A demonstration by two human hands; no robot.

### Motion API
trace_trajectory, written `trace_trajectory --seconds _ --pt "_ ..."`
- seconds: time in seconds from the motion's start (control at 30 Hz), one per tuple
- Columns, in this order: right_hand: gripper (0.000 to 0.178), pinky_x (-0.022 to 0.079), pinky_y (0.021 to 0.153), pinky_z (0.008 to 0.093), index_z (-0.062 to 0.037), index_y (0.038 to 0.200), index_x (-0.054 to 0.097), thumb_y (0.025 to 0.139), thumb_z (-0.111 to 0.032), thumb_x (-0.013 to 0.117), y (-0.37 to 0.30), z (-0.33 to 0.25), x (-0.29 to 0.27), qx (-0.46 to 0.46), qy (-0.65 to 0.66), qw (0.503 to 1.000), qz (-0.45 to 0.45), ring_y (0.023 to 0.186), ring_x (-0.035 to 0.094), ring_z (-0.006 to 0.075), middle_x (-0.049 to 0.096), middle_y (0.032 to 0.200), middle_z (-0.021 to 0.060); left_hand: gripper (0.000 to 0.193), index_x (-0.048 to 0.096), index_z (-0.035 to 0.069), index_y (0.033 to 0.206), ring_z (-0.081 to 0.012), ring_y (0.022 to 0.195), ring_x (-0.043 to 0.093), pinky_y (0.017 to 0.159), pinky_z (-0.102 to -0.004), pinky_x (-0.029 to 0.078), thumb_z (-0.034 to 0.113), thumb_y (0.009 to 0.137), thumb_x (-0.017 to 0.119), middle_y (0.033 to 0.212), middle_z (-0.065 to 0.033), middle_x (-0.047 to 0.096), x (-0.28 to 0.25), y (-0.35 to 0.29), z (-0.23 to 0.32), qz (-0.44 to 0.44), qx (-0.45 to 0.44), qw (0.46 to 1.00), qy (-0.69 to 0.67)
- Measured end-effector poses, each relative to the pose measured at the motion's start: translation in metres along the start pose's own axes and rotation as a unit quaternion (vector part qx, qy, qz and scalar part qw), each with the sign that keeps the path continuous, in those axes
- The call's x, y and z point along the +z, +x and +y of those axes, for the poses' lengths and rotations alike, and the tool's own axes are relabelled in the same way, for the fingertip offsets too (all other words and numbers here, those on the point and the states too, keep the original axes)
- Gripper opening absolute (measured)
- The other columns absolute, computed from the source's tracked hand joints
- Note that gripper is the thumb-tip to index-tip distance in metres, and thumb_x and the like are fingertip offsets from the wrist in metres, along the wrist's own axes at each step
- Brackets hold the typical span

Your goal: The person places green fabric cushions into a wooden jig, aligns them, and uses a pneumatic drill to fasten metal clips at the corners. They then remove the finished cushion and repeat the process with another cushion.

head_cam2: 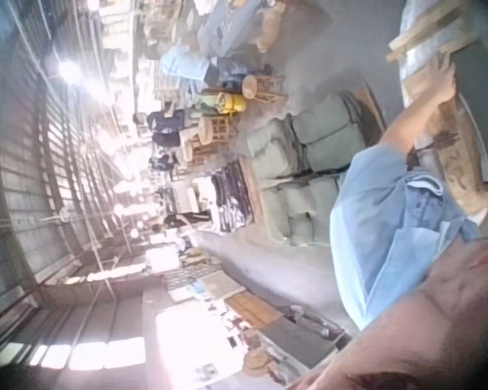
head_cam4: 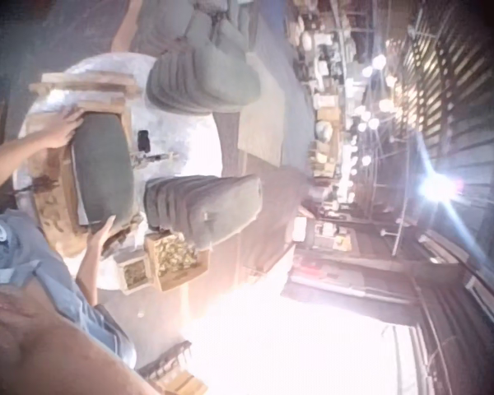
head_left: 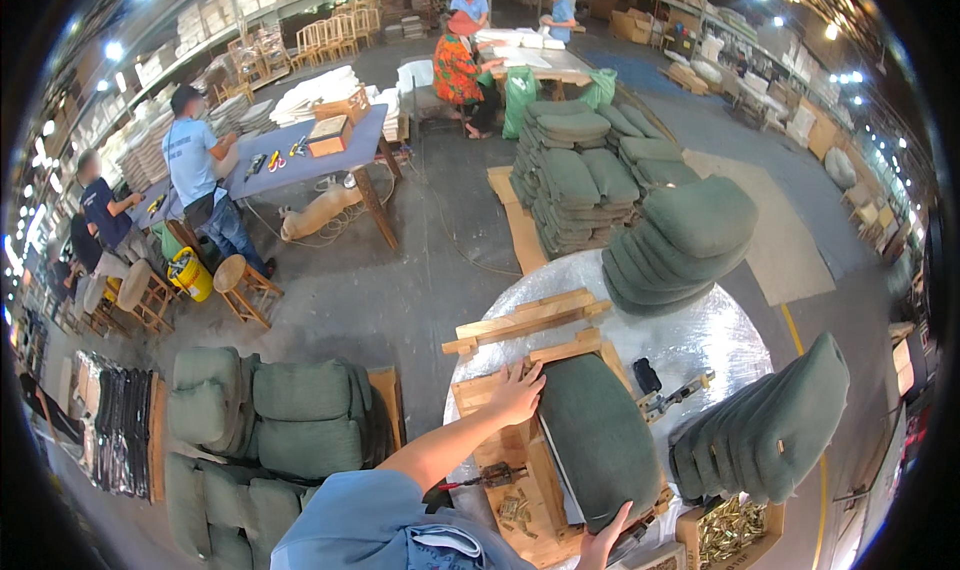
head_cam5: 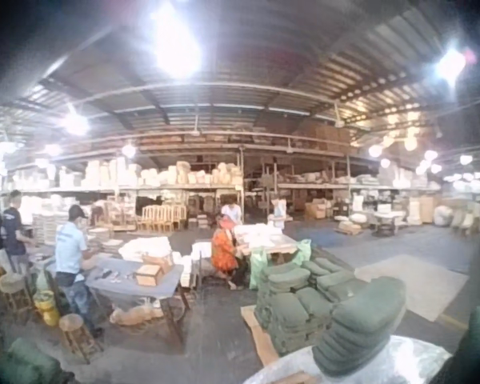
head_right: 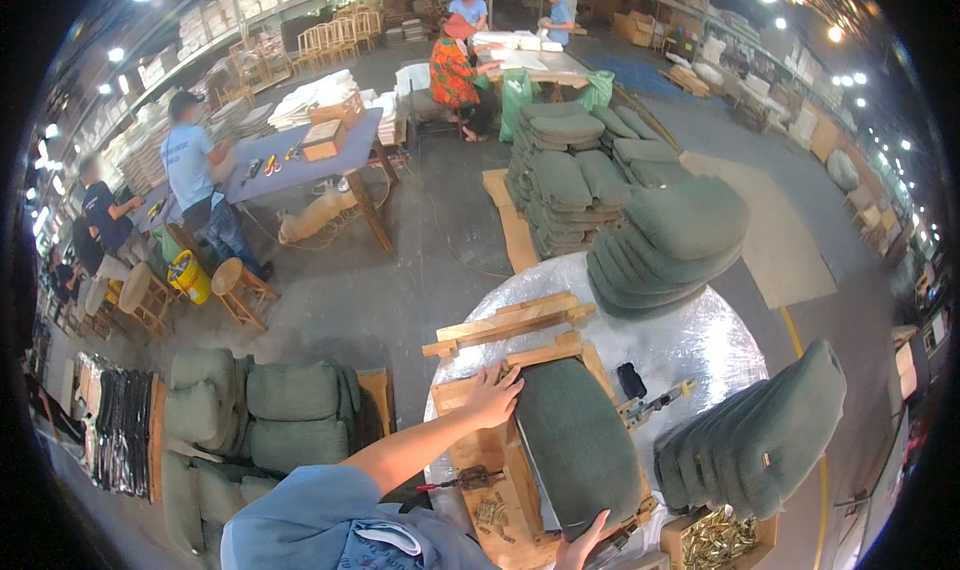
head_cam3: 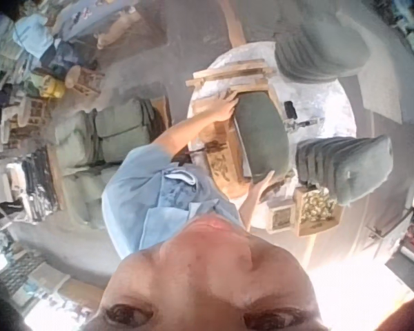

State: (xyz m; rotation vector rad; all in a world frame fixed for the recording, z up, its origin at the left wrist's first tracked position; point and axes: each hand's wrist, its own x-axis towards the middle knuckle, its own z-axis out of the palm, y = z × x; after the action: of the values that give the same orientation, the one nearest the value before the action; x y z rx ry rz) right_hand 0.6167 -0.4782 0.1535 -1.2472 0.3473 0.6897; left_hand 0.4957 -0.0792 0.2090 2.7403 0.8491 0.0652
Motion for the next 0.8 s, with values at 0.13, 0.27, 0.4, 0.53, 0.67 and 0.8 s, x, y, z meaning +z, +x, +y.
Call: trace_trajectory --seconds 0.13,0.27,0.4,0.53,0.67,0.8 --pt "0.114 0.032 0.119 0.0589 -0.0297 0.171 0.028 0.082 -0.093 0.060 0.007 -0.003 -0.008 0.035 -0.037 0.997 0.056 0.156 0.034 0.0321 0.034 0.173 0.0030 0.074 0.046 0.007 0.158 -0.0507 0.155 0.030 0.121 -0.0733 0.025 0.017 0.089 0.070 0.165 -0.0267 0.037 -0.018 -0.020 0.055 0.050 0.069 0.996 -0.001" --pt "0.109 0.039 0.115 0.0590 -0.0340 0.171 0.026 0.085 -0.098 0.046 -0.017 -0.017 0.001 0.041 -0.030 0.999 0.001 0.155 0.035 0.0337 0.032 0.174 0.0039 0.095 0.035 0.023 0.168 -0.0450 0.163 0.020 0.127 -0.0705 0.022 0.007 0.082 0.073 0.176 -0.0207 0.024 -0.006 -0.073 0.135 0.028 0.320 0.940 -0.115" --pt "0.102 0.046 0.111 0.0635 -0.0263 0.170 0.029 0.094 -0.094 0.032 -0.029 -0.029 -0.002 0.035 -0.038 0.996 -0.070 0.145 0.051 0.0343 0.046 0.166 0.0107 0.107 0.030 0.040 0.169 -0.0443 0.165 0.014 0.126 -0.0753 0.020 0.031 0.079 0.087 0.179 -0.0128 0.017 -0.015 -0.107 0.198 -0.073 0.447 0.890 -0.041" --pt "0.092 0.064 0.069 0.0431 -0.0150 0.146 0.058 0.097 -0.090 0.037 -0.009 -0.041 -0.023 -0.029 -0.114 0.991 -0.065 0.094 0.069 0.0196 0.071 0.111 0.0052 0.089 0.034 0.046 0.165 -0.0490 0.162 0.018 0.116 -0.0850 0.028 0.037 0.088 0.078 0.178 -0.0126 0.020 0.021 -0.093 0.216 0.049 0.478 0.877 0.003" --pt "0.084 0.060 0.060 0.0315 -0.0082 0.141 0.058 0.104 -0.080 0.038 0.010 -0.053 -0.043 -0.027 -0.273 0.962 -0.015 0.095 0.068 0.0189 0.067 0.109 0.0075 0.086 0.038 0.046 0.163 -0.0513 0.161 0.017 0.114 -0.0870 0.028 0.032 0.088 0.077 0.178 -0.0133 0.019 0.027 -0.102 0.210 0.082 0.451 0.888 0.024" --pt "0.066 0.061 0.068 0.0381 -0.0072 0.139 0.059 0.105 -0.064 0.054 0.028 -0.040 -0.047 -0.230 -0.320 0.914 0.097 0.103 0.072 0.0272 0.069 0.114 0.0097 0.086 0.039 0.046 0.162 -0.0523 0.161 0.016 0.114 -0.0870 0.029 0.029 0.087 0.079 0.178 -0.0149 0.018 0.013 -0.104 0.217 0.029 0.451 0.892 0.036"
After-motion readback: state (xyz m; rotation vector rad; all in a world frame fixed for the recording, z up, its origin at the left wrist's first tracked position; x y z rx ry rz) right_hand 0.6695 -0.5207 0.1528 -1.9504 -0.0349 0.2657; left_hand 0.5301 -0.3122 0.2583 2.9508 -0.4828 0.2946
